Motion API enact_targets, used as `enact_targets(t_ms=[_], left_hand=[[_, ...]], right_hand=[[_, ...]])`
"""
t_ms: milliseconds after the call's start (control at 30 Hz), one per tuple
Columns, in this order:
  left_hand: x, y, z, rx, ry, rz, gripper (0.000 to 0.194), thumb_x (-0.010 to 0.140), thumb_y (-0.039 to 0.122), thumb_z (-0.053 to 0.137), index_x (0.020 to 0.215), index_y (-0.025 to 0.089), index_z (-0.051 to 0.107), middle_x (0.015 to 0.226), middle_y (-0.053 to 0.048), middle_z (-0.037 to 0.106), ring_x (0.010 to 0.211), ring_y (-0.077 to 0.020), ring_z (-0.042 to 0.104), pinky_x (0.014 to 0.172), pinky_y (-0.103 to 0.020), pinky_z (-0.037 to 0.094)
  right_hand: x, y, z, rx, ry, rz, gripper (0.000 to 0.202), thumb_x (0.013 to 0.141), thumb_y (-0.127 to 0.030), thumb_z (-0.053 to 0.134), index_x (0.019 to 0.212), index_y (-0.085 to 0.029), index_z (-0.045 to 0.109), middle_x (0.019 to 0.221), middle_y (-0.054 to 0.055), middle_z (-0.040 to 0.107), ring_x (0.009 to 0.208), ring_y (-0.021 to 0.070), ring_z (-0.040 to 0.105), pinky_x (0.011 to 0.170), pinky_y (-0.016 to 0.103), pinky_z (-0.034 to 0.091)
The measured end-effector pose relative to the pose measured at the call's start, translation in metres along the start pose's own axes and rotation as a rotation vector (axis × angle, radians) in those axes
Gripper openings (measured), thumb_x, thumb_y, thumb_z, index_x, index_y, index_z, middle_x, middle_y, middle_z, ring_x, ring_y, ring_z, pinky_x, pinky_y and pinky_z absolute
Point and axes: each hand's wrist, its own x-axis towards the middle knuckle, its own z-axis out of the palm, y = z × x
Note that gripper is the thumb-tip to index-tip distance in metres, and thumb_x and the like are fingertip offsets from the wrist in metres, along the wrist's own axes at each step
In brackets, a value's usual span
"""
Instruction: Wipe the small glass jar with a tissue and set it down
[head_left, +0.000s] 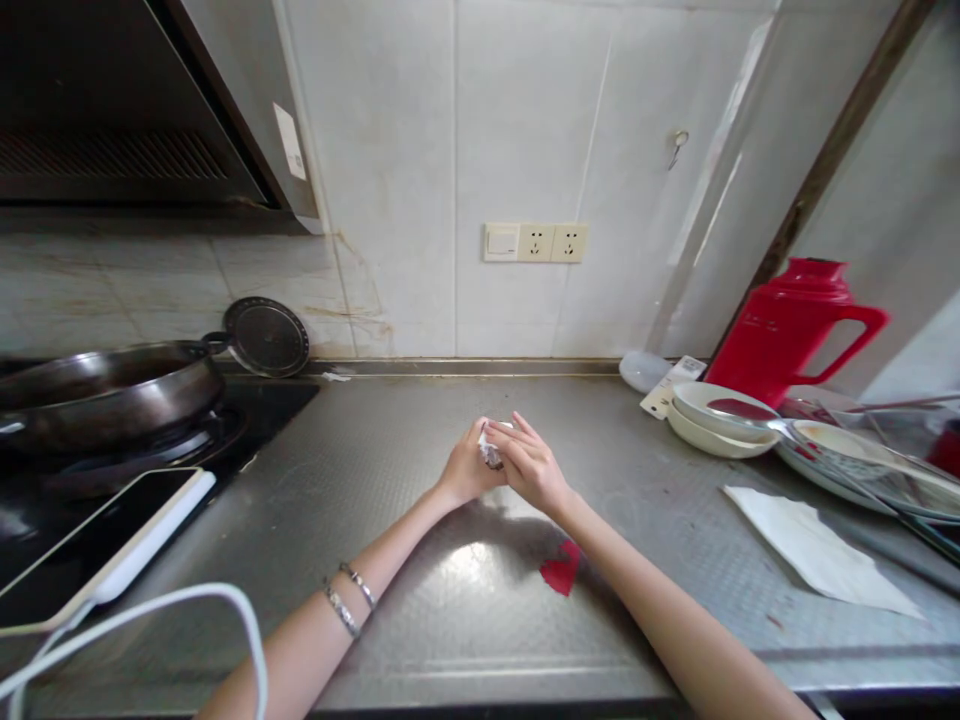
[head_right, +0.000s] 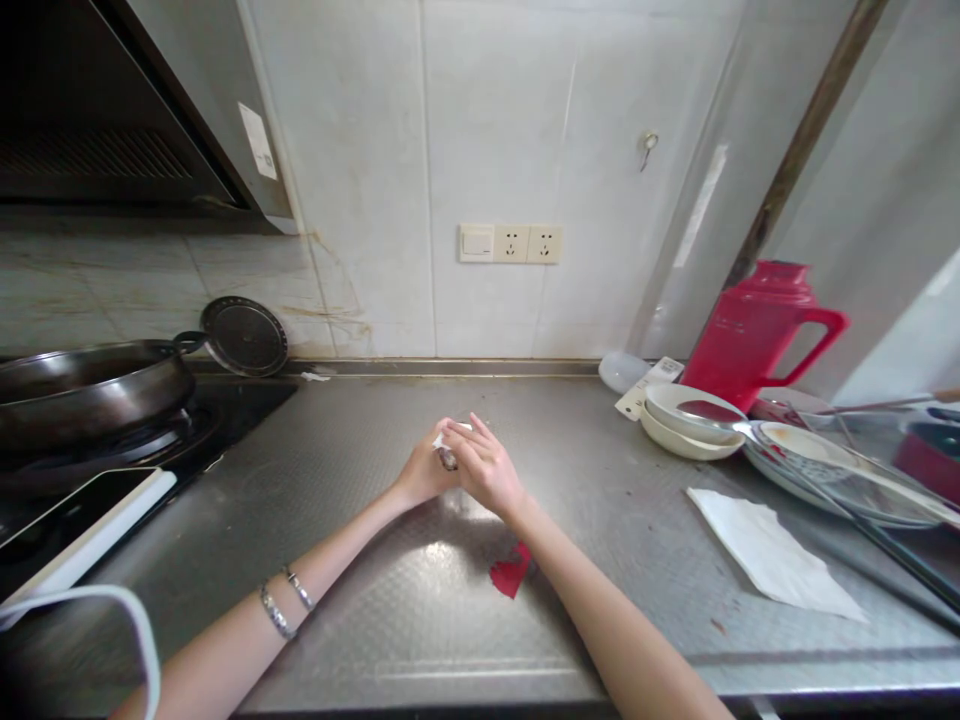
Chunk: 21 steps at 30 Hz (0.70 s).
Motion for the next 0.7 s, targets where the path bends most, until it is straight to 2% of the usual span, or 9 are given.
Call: enact_targets(t_ms=[100,333,467,567,700], left_hand=[[0.000,0.002,0.001,0.002,0.005,-0.030,0.065,0.056,0.027,0.076,0.113,0.020,0.048,0.105,-0.006,0.064,0.093,-0.0235,0.063,0.083,-0.037,0.052],[-0.002,0.000,-0.001,-0.070,0.028,-0.069,0.064,0.065,0.027,0.070,0.121,0.014,0.043,0.097,-0.008,0.066,0.092,-0.0262,0.064,0.085,-0.038,0.051],[-0.001,0.007,0.001,-0.054,0.011,-0.097,0.063,0.058,0.029,0.076,0.113,0.020,0.046,0.100,-0.005,0.066,0.087,-0.0208,0.065,0.077,-0.034,0.052],[-0.001,0.009,0.001,-0.036,0.021,-0.121,0.065,0.055,0.030,0.079,0.111,0.020,0.047,0.100,-0.005,0.067,0.084,-0.0198,0.065,0.074,-0.032,0.052],[-0.002,0.004,0.001,-0.125,0.022,-0.094,0.065,0.061,0.025,0.074,0.118,0.015,0.044,0.099,-0.008,0.068,0.089,-0.0239,0.066,0.083,-0.036,0.052]], right_hand=[[-0.001,0.004,-0.001,-0.029,0.050,0.026,0.038,0.090,-0.008,0.040,0.119,-0.023,0.059,0.111,0.009,0.070,0.111,0.0198,0.063,0.108,0.052,0.038],[0.001,-0.011,0.002,-0.016,-0.073,-0.108,0.036,0.090,-0.006,0.040,0.118,-0.020,0.058,0.114,0.009,0.069,0.119,0.0185,0.057,0.109,0.047,0.040],[0.001,0.002,-0.002,-0.034,0.040,-0.013,0.037,0.090,-0.006,0.040,0.119,-0.022,0.059,0.111,0.009,0.070,0.113,0.0197,0.061,0.107,0.051,0.040],[0.000,0.003,-0.002,-0.006,0.113,0.056,0.039,0.090,-0.007,0.040,0.120,-0.025,0.058,0.109,0.008,0.071,0.110,0.0203,0.064,0.106,0.052,0.041],[-0.001,-0.010,0.004,0.062,0.034,-0.023,0.040,0.088,-0.005,0.042,0.122,-0.022,0.058,0.117,0.010,0.068,0.117,0.0201,0.059,0.107,0.048,0.041]])
